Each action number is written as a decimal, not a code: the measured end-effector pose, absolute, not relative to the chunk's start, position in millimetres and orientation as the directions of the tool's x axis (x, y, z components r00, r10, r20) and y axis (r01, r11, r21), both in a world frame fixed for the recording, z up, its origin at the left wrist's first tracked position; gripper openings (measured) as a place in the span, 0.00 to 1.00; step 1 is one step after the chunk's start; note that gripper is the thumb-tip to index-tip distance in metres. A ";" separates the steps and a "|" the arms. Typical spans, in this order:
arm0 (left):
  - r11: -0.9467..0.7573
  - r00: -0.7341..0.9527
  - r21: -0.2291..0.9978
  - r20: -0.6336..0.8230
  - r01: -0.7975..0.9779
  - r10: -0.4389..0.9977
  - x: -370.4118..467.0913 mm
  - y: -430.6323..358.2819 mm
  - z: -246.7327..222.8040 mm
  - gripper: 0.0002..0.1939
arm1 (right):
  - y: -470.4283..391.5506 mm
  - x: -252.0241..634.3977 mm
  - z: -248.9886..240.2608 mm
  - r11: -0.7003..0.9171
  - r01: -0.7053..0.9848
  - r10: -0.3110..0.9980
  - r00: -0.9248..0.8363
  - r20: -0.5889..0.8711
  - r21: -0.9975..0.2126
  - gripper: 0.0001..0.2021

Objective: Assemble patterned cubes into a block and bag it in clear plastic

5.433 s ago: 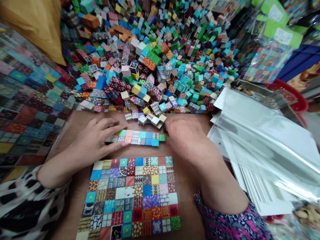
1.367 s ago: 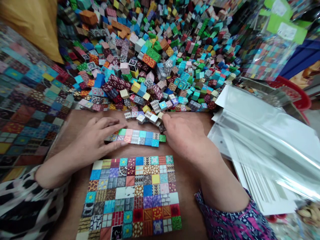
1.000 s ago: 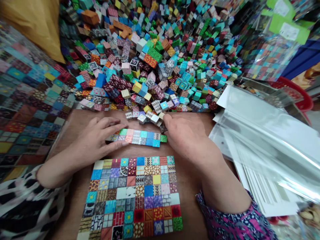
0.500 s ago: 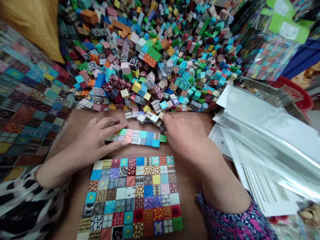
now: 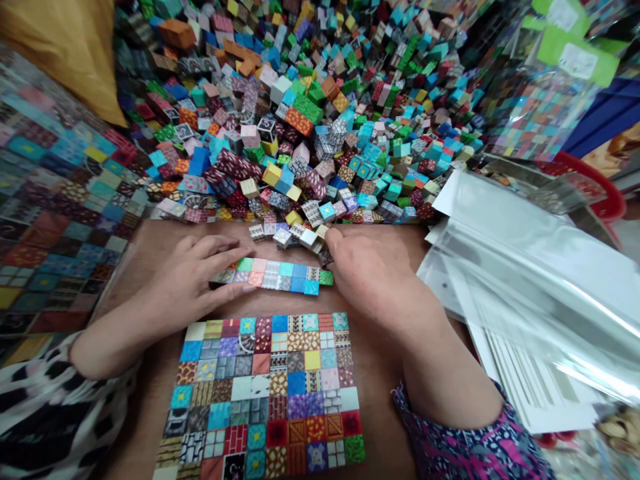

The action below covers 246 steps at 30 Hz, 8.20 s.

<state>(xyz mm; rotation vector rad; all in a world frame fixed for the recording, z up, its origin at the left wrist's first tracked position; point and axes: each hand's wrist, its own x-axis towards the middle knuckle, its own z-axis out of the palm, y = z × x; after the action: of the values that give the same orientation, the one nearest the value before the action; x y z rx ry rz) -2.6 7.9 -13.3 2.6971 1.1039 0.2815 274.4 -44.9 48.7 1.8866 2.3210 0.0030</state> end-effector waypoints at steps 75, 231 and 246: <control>-0.725 0.723 0.246 0.114 0.644 0.681 -1.7 8.4 -11.9 0.35 | -41.3 274.4 45.9 0.207 0.968 0.972 -0.187 -0.139 0.141 0.07; -0.709 0.703 0.269 0.136 0.652 0.698 -2.3 10.8 -16.2 0.35 | -42.2 284.9 70.8 0.192 0.981 0.971 -0.193 -0.141 -0.021 0.15; -0.711 0.706 0.274 0.137 0.647 0.695 -2.9 12.5 -16.6 0.36 | -41.6 278.8 65.7 0.328 0.944 0.925 -0.327 -0.193 -0.029 0.05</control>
<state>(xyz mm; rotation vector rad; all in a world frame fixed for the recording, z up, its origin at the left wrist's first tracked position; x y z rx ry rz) -2.9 12.5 -16.6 2.7083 1.0787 0.3407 278.8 -41.6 65.7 1.7316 2.4420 -0.2045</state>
